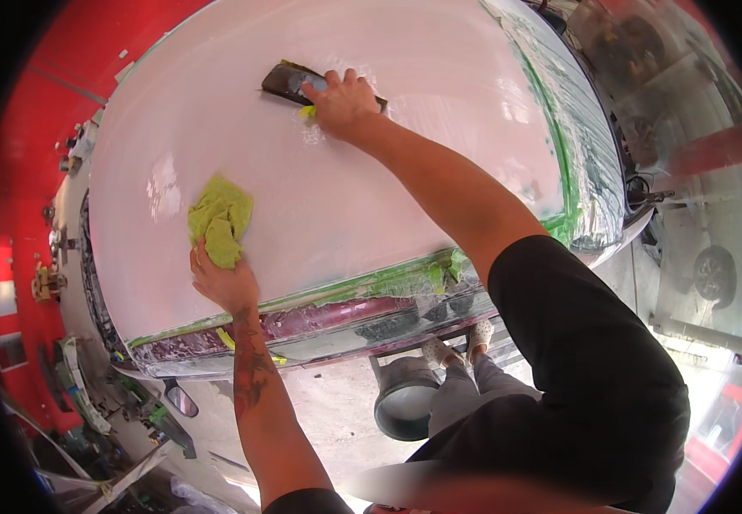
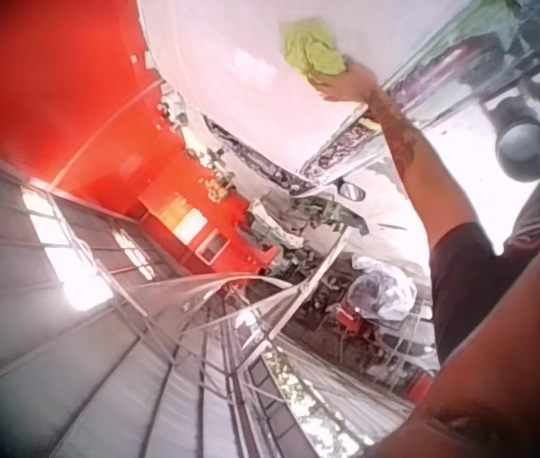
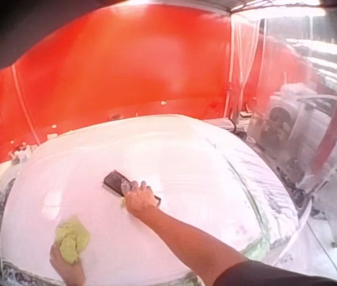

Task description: Sand the filler on the roof of a vehicle using a sanding block and water.

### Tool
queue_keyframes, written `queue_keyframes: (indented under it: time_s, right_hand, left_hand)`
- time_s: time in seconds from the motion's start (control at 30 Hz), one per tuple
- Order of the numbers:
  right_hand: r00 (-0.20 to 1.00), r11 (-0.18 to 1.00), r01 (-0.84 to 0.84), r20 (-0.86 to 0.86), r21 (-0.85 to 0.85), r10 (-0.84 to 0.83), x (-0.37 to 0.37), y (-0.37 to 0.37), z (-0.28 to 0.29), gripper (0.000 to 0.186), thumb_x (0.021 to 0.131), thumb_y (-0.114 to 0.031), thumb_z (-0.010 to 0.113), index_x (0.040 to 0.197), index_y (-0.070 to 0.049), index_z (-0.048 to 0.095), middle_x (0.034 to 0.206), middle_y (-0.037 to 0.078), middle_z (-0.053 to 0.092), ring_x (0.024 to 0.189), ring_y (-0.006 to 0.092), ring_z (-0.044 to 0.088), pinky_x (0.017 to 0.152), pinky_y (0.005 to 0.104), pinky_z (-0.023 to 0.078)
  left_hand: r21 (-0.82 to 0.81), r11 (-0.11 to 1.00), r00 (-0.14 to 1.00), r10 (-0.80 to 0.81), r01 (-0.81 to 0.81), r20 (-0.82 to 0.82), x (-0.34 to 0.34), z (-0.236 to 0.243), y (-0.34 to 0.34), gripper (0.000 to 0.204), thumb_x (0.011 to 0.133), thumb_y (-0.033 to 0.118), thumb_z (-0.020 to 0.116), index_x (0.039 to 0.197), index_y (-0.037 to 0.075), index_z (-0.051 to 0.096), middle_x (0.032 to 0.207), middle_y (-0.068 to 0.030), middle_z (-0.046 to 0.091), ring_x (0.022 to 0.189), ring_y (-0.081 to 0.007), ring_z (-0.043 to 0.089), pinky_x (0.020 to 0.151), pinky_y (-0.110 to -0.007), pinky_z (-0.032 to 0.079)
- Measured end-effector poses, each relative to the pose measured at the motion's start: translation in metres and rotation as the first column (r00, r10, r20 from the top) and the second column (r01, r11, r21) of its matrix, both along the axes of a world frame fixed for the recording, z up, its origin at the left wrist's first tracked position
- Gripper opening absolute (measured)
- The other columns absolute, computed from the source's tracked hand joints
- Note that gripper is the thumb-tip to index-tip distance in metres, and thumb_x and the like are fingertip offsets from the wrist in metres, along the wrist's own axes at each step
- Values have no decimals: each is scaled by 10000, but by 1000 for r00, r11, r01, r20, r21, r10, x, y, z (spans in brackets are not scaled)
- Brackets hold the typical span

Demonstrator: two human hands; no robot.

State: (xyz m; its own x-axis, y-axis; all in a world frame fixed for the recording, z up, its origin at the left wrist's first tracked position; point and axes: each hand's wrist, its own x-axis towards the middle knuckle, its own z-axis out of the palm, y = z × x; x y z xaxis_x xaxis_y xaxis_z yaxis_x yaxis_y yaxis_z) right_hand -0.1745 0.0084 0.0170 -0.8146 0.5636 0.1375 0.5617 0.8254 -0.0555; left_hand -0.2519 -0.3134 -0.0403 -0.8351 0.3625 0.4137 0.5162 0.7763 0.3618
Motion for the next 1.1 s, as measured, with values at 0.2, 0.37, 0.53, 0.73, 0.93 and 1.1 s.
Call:
queue_keyframes:
  time_s: [0.2, 0.37, 0.53, 0.73, 0.93, 1.1]
  right_hand:
    - [956, 954, 282, -55, -99, -288, 88, 91, -10, 523, 922, -456, 538, 1425, -322, 482, 1290, 103, 554, 1167, 353, 538, 943, 441, 475]
    - [730, 718, 675, 10, -171, -684, 148, 184, -17, 599, 891, -513, 560, 1458, -388, 415, 1366, 132, 483, 1228, 369, 510, 971, 470, 479]
    - [894, 871, 372, -130, -320, -429, -8, 118, 7, 485, 876, -384, 549, 1343, -256, 527, 1337, 171, 471, 1213, 364, 526, 966, 457, 494]
    - [986, 934, -7, -159, -358, -54, -101, 48, 9, 466, 888, -306, 506, 1338, -198, 561, 1283, 189, 482, 1179, 345, 516, 968, 426, 473]
    - [862, 890, 420, -229, -176, -452, 98, 207, -28, 610, 841, -534, 584, 1413, -338, 505, 1295, 161, 562, 1157, 334, 595, 927, 469, 507]
    - [777, 795, 579, -172, -181, -605, 95, 212, -29, 625, 832, -508, 558, 1409, -276, 499, 1311, 204, 509, 1088, 359, 631, 890, 471, 523]
  left_hand:
    - [-31, 978, 977, -209, 208, -33, -17, 4, -35, 712, 786, 241, 722, 1409, 73, 419, 1438, -203, 436, 1346, -372, 399, 1077, -531, 299]
    - [-102, 965, 967, -247, 241, -53, -13, 6, -25, 742, 818, 366, 697, 1422, 48, 405, 1431, -213, 445, 1366, -383, 381, 1093, -541, 275]
    - [-66, 967, 966, -251, 247, -62, -11, 13, -36, 728, 813, 351, 704, 1415, 53, 423, 1418, -220, 458, 1349, -391, 396, 1101, -534, 274]
    - [-14, 955, 955, -296, 295, -27, -12, 2, -28, 713, 825, 331, 718, 1410, 42, 428, 1421, -226, 459, 1326, -408, 414, 1099, -516, 301]
    - [10, 957, 956, -289, 290, -56, -17, 12, -34, 729, 829, 378, 716, 1403, 29, 431, 1414, -244, 457, 1322, -423, 412, 1093, -525, 307]
    - [-32, 956, 954, -293, 292, -70, -12, 9, -26, 750, 831, 427, 690, 1404, 20, 427, 1402, -247, 461, 1295, -432, 427, 1073, -532, 315]
